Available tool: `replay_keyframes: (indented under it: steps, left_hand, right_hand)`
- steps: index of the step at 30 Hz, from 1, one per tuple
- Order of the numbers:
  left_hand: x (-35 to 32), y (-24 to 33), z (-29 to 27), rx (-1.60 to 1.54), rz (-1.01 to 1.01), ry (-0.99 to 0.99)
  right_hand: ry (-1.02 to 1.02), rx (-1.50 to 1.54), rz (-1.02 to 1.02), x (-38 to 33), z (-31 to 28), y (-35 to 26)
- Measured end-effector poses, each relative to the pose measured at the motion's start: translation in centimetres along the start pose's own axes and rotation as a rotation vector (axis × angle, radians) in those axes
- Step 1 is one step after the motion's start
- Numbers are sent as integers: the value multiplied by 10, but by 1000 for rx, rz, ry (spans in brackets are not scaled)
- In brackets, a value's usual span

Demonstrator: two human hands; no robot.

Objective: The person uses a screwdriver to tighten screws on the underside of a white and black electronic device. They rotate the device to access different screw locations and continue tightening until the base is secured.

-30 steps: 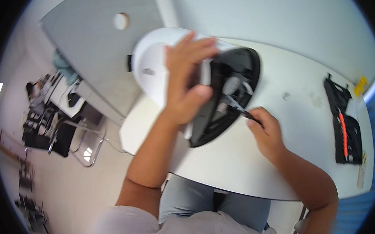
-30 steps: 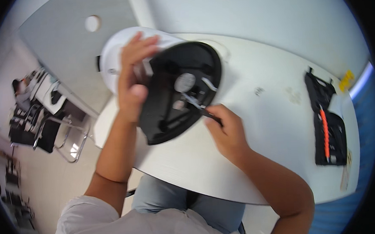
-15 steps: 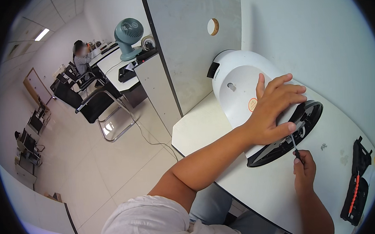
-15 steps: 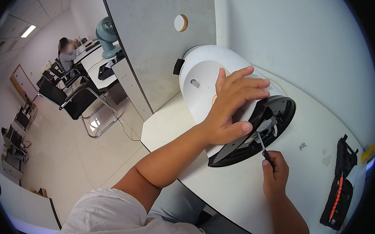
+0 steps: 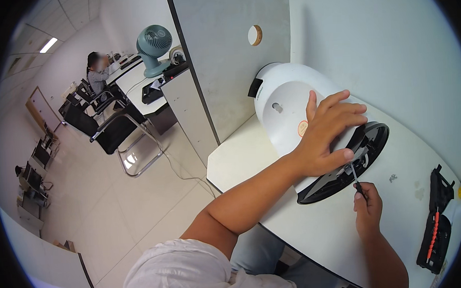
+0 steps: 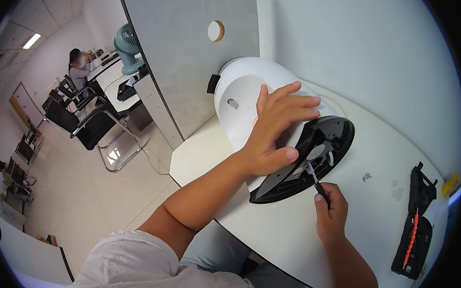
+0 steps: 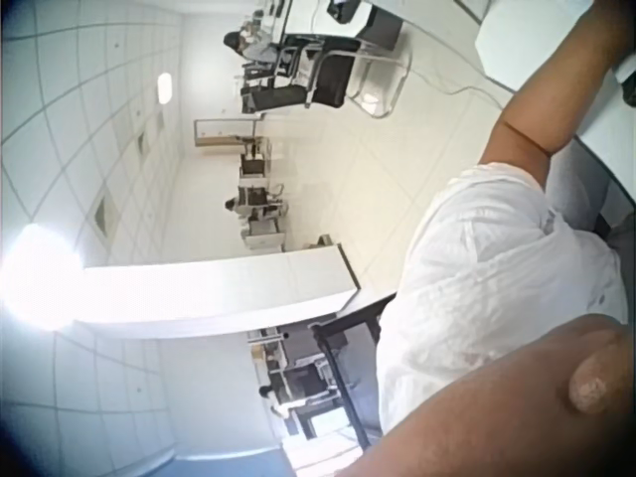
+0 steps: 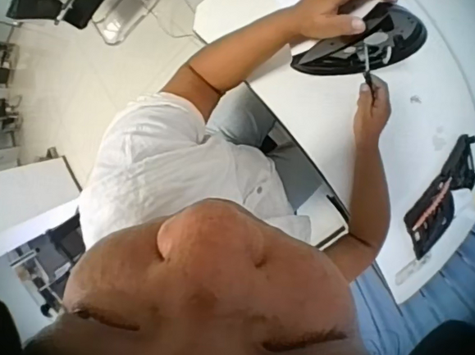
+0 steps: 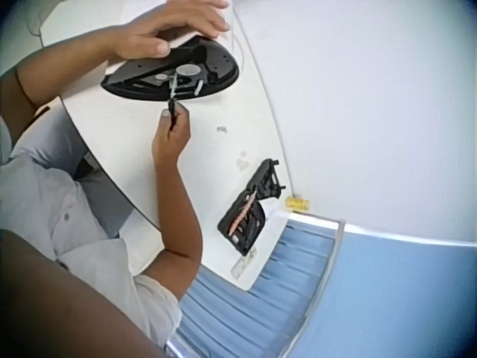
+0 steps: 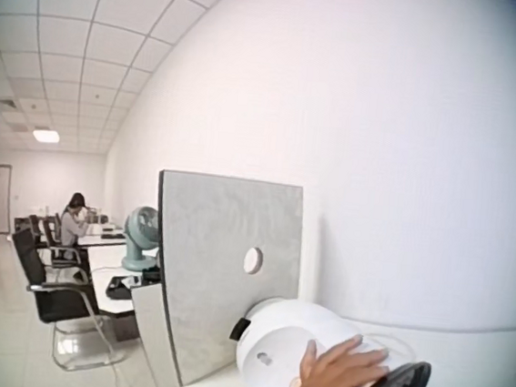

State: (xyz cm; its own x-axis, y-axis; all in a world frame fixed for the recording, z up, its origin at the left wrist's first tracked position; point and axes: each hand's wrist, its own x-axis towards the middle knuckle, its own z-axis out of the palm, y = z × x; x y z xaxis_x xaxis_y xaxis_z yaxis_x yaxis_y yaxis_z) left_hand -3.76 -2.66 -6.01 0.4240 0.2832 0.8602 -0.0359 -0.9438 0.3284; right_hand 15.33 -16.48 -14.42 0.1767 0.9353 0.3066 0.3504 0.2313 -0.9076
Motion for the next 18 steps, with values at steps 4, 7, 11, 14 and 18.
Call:
replay_keyframes:
  steps: [4, 7, 11, 14, 18]
  left_hand:
    - [-1, 1, -1, 17, 6, -3]
    - [3, 2, -1, 7, 12, 4]
    - [1, 3, 0, 7, 13, 1]
    - [1, 3, -1, 8, 11, 1]
    - [1, 2, 0, 2, 15, 3]
  right_hand:
    - [4, -5, -12, 1, -1, 0]
    - [-21, 34, -12, 1, -2, 0]
    - [-49, 79, 11, -2, -1, -4]
    - [-42, 82, -7, -1, 1, -6]
    - [-41, 83, -22, -1, 0, -4]
